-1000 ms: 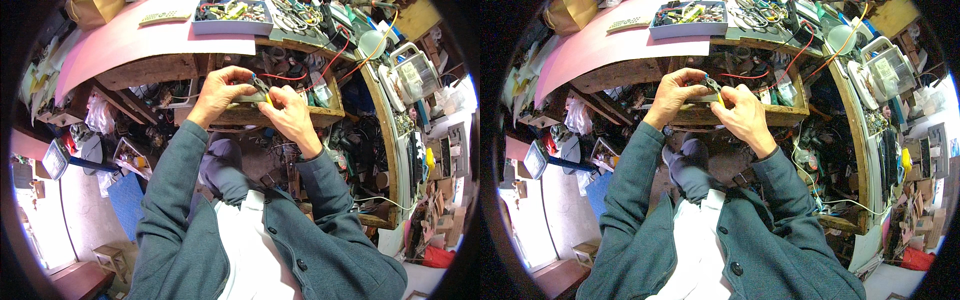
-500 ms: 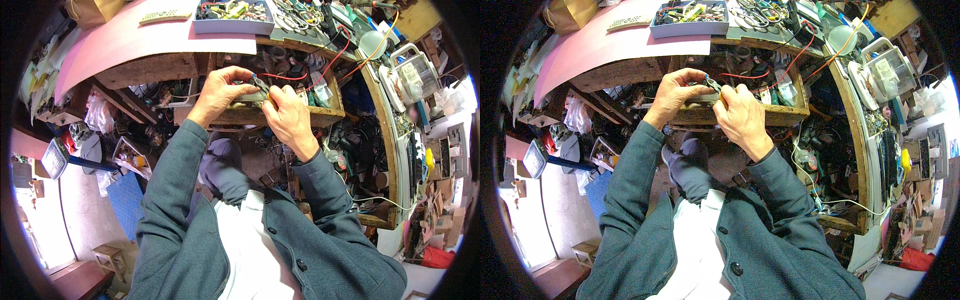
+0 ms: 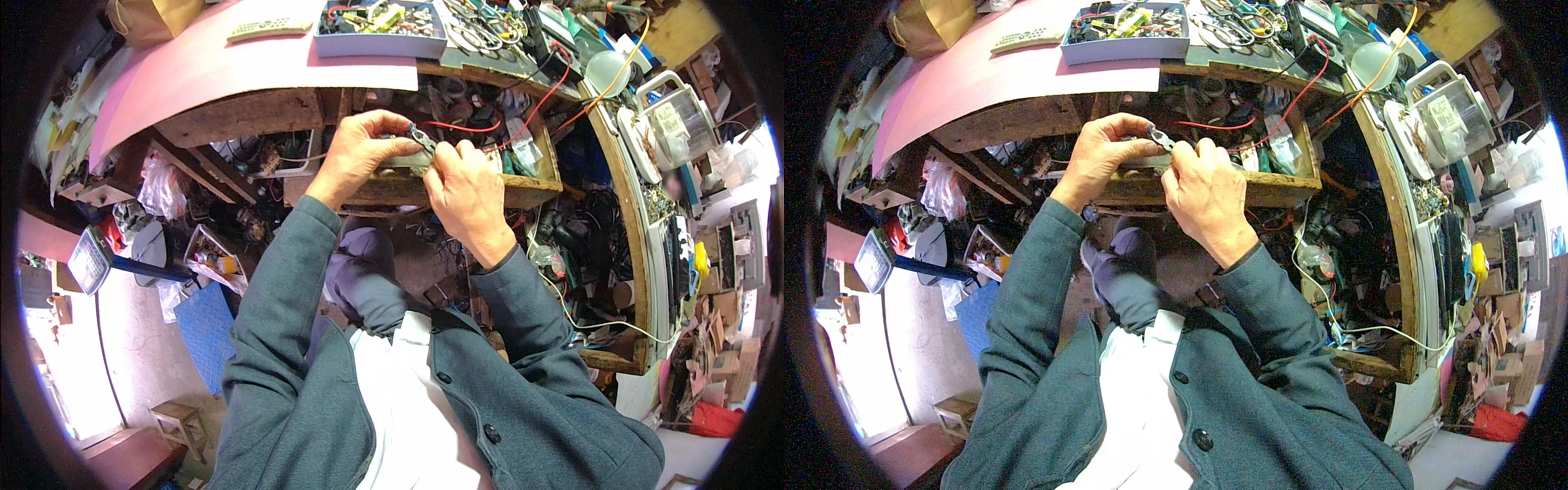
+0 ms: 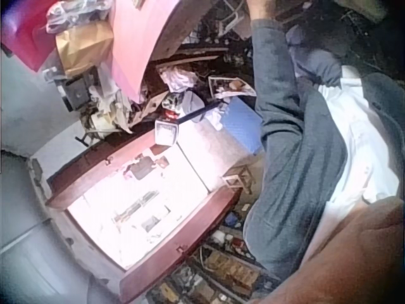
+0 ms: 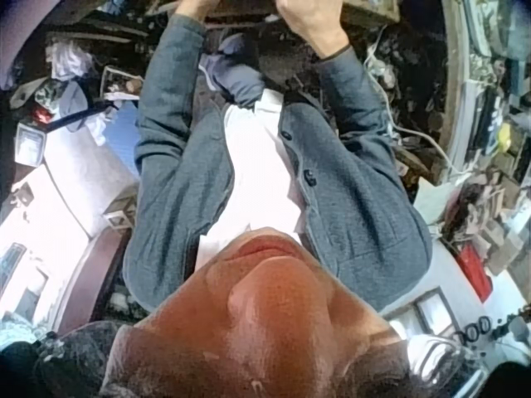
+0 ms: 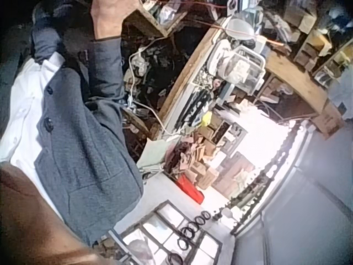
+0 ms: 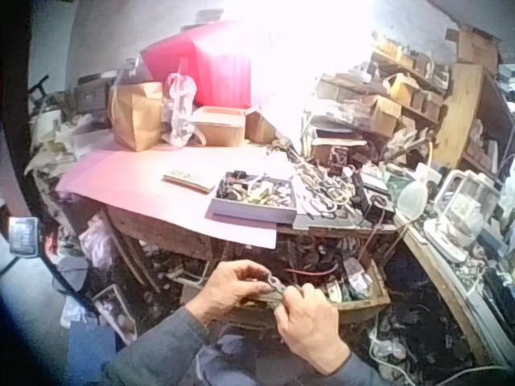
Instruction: The person uses a soldering iron to join wires to a small electronic component on a cluttered workbench. They repeatedly heat the connection points and apply solder, then set the iron down and pick up a small component from a tray.
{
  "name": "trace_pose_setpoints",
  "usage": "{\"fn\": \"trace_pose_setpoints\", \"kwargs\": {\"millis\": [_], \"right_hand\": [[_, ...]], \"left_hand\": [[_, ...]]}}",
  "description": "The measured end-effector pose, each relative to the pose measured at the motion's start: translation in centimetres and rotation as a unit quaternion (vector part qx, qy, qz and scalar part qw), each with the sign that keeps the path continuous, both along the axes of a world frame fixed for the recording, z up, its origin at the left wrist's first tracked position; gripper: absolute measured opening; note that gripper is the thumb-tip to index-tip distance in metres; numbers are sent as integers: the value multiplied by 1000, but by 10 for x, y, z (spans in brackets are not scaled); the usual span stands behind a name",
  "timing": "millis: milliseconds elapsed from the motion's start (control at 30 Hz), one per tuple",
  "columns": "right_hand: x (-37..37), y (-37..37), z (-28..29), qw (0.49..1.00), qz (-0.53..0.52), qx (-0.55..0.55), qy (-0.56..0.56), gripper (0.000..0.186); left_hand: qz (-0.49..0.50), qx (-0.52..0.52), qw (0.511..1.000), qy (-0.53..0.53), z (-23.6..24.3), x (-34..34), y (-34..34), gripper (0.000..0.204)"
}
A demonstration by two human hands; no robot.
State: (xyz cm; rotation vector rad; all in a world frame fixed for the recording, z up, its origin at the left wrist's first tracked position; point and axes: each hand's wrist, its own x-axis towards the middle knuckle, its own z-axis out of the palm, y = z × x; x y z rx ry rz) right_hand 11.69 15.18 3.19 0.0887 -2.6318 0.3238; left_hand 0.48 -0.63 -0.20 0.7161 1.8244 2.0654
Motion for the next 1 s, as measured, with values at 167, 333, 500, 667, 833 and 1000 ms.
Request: {"fn": "trace_pose_setpoints", "kwargs": {"millis": [167, 333, 500, 667, 833, 1000], "right_hand": [[-1, -1, -6, 1000, 5, 22, 15, 17], [-4, 4, -10, 999, 33, -39, 6, 17], [-3, 3, 1, 1000, -1, -16, 5, 17], [-5, 0, 0, 1000, -25, 7, 16, 19], [-4, 1, -1, 999, -23, 31, 33, 19], [-7, 7, -4, 1000, 10, -3, 8, 17]], "left_hand": [[-7, 9, 1000, -24, 5, 3, -1, 25], [-18, 23, 999, -37, 4, 1, -1, 23], [-11, 21, 999, -32, 5, 2, 0, 22], [20, 0, 1000, 0, 2, 1, 1, 23], [22, -4, 1000, -3, -3, 0, 1, 21], [14, 4, 1000, -13, -1, 1, 0, 19]]}}
